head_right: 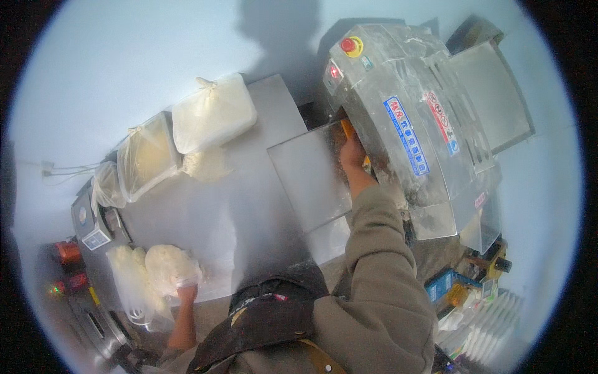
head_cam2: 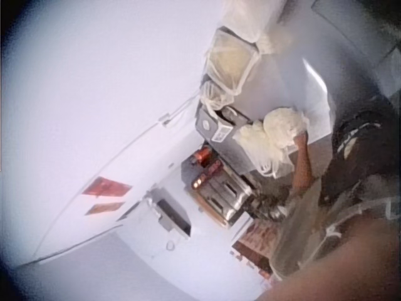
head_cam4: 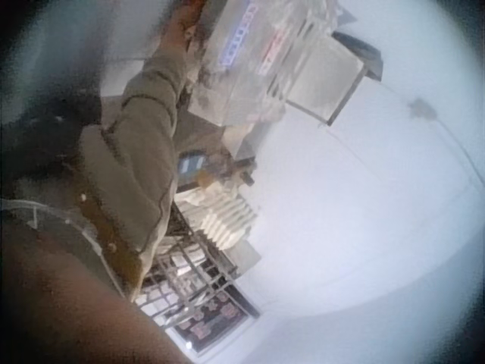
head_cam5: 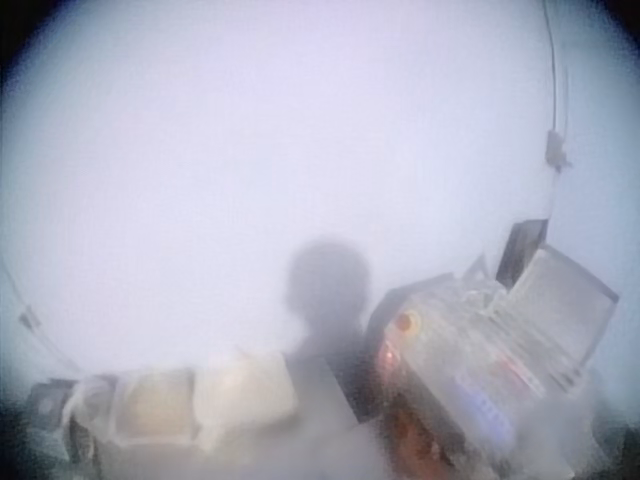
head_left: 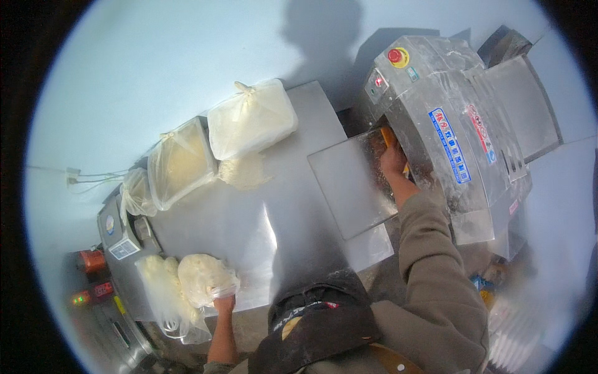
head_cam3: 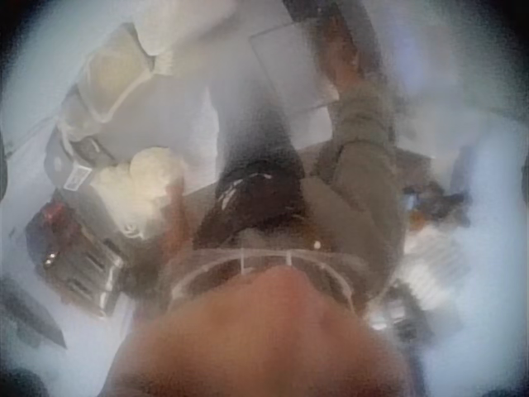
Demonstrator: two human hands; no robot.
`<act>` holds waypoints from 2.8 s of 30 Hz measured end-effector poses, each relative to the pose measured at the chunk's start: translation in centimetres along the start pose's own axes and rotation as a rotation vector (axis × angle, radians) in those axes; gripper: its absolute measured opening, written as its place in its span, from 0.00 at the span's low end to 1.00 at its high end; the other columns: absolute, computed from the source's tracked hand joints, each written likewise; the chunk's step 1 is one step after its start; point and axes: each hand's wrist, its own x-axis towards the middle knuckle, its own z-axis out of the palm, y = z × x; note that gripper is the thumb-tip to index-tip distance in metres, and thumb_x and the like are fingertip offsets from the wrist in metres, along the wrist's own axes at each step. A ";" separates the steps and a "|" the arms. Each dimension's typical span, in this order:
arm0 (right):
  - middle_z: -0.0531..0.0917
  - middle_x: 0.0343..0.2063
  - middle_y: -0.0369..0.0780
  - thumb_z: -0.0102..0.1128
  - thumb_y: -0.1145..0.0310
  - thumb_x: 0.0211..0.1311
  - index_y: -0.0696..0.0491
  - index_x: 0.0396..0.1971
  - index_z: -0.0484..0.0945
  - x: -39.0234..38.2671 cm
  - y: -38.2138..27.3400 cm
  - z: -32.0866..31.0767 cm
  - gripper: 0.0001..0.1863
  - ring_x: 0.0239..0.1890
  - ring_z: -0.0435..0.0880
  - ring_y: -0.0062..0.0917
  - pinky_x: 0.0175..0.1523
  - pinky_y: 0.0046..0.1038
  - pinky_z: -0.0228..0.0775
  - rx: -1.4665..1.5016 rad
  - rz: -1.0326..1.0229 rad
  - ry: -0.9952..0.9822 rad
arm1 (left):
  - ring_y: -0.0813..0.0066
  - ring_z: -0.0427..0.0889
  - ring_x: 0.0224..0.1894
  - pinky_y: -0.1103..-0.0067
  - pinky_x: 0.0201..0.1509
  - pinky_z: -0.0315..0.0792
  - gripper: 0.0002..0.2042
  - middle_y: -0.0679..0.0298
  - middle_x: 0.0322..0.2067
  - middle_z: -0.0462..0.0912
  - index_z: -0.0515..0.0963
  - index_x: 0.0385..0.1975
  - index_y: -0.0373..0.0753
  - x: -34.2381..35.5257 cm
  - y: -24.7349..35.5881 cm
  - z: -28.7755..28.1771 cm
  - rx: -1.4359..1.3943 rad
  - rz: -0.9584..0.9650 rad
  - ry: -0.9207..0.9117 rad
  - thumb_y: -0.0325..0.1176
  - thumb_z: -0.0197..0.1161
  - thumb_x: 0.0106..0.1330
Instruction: The person cleans a stainless steel countertop with an orange scraper, then removes dough from plastic bags, weighs portions on a digital scale, and kneads the dough by hand. The person places weighed dough portions back on the counter.
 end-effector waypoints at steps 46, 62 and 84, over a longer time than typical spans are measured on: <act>0.87 0.42 0.49 0.55 0.65 0.73 0.46 0.57 0.81 -10.3 4.0 -8.4 0.16 0.49 0.88 0.45 0.50 0.49 0.81 0.002 0.232 -0.192 | 0.49 0.62 0.78 0.61 0.79 0.55 0.54 0.48 0.75 0.65 0.65 0.76 0.37 1.5 3.0 -5.4 0.004 -0.270 -0.553 0.81 0.45 0.63; 0.88 0.43 0.52 0.59 0.53 0.73 0.54 0.50 0.83 -10.0 -1.9 -13.8 0.20 0.47 0.88 0.50 0.51 0.48 0.79 0.245 0.245 -0.526 | 0.48 0.68 0.74 0.60 0.76 0.61 0.47 0.47 0.72 0.70 0.65 0.75 0.42 2.2 1.1 -3.0 0.154 -0.171 -0.548 0.77 0.37 0.70; 0.90 0.41 0.43 0.67 0.59 0.70 0.58 0.54 0.83 -10.0 -0.1 -7.6 0.21 0.41 0.89 0.31 0.49 0.37 0.81 0.654 0.326 -0.653 | 0.50 0.68 0.75 0.64 0.77 0.61 0.52 0.45 0.72 0.69 0.69 0.72 0.36 1.8 2.9 -5.3 0.014 -0.282 -0.491 0.80 0.46 0.64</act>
